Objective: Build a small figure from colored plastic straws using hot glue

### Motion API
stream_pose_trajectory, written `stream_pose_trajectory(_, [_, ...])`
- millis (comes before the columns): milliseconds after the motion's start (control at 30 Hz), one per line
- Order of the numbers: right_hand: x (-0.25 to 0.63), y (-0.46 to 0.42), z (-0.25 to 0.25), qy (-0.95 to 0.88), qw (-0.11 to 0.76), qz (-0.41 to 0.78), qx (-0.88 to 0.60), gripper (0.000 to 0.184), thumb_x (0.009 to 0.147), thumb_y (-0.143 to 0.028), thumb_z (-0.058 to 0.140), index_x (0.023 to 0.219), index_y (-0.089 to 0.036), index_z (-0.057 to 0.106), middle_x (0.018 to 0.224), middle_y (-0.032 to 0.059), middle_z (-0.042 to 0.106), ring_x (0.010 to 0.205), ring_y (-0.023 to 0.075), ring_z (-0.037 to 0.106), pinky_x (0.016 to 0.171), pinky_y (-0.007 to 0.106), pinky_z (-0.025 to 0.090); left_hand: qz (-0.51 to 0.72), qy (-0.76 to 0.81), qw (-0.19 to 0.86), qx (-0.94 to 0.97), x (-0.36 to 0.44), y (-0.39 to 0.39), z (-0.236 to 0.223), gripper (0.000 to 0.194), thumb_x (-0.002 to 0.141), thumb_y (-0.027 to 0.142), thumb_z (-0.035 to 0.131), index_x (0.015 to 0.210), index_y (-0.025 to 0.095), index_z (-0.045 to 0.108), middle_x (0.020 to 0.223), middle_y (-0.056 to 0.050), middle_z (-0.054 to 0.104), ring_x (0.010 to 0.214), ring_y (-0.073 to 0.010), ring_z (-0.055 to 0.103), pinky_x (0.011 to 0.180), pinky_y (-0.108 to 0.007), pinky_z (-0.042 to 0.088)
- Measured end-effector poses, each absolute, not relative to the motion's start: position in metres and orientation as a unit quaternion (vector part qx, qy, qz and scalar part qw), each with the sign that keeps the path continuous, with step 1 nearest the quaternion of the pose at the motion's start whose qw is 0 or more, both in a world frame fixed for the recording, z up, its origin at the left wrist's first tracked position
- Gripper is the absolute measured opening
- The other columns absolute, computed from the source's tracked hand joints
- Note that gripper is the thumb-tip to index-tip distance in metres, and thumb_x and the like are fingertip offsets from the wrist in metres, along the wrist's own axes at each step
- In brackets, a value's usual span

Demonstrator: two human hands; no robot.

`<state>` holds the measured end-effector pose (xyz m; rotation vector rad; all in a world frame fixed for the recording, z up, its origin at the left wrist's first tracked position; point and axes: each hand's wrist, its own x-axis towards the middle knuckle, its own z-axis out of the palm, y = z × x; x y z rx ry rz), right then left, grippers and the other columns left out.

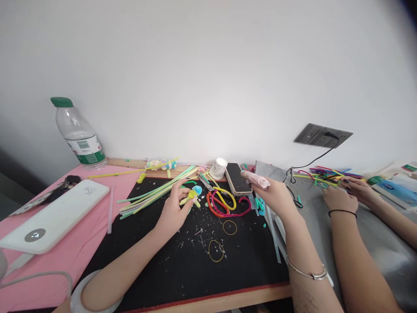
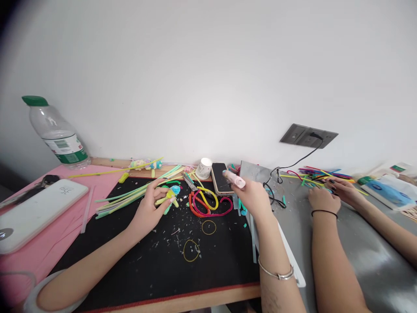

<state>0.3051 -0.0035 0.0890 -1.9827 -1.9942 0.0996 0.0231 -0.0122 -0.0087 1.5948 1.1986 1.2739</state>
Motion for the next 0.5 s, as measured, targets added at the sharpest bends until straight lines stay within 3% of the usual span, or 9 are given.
stream_pose_trajectory(133, [0.34, -0.004, 0.081, -0.568, 0.116, -0.052, -0.813, 0.032, 0.083, -0.036, 0.05, 0.101, -0.017, 0.067, 0.086, 0.0133, 0.071, 0.079, 0.0262, 0.066, 0.06, 0.028, 0.038, 0.499, 0.474, 0.378, 0.619, 0.023, -0.013, -0.009, 0.051, 0.084, 0.029, 0.056, 0.129, 0.024, 0.033, 0.101, -0.006, 0.063, 0.095, -0.0193, 0.065, 0.09, -0.04, 0.048])
stream_pose_trajectory(500, [0.377, 0.014, 0.046, -0.513, -0.001, -0.042, -0.857, 0.032, 0.08, -0.012, 0.053, 0.109, -0.001, 0.058, 0.101, 0.0249, 0.066, 0.093, 0.0297, 0.065, 0.069, 0.03, 0.042, 0.541, 0.506, 0.37, 0.561, 0.02, -0.009, -0.008, 0.053, 0.083, 0.032, 0.059, 0.129, 0.025, 0.035, 0.105, -0.006, 0.061, 0.098, -0.02, 0.064, 0.088, -0.039, 0.05])
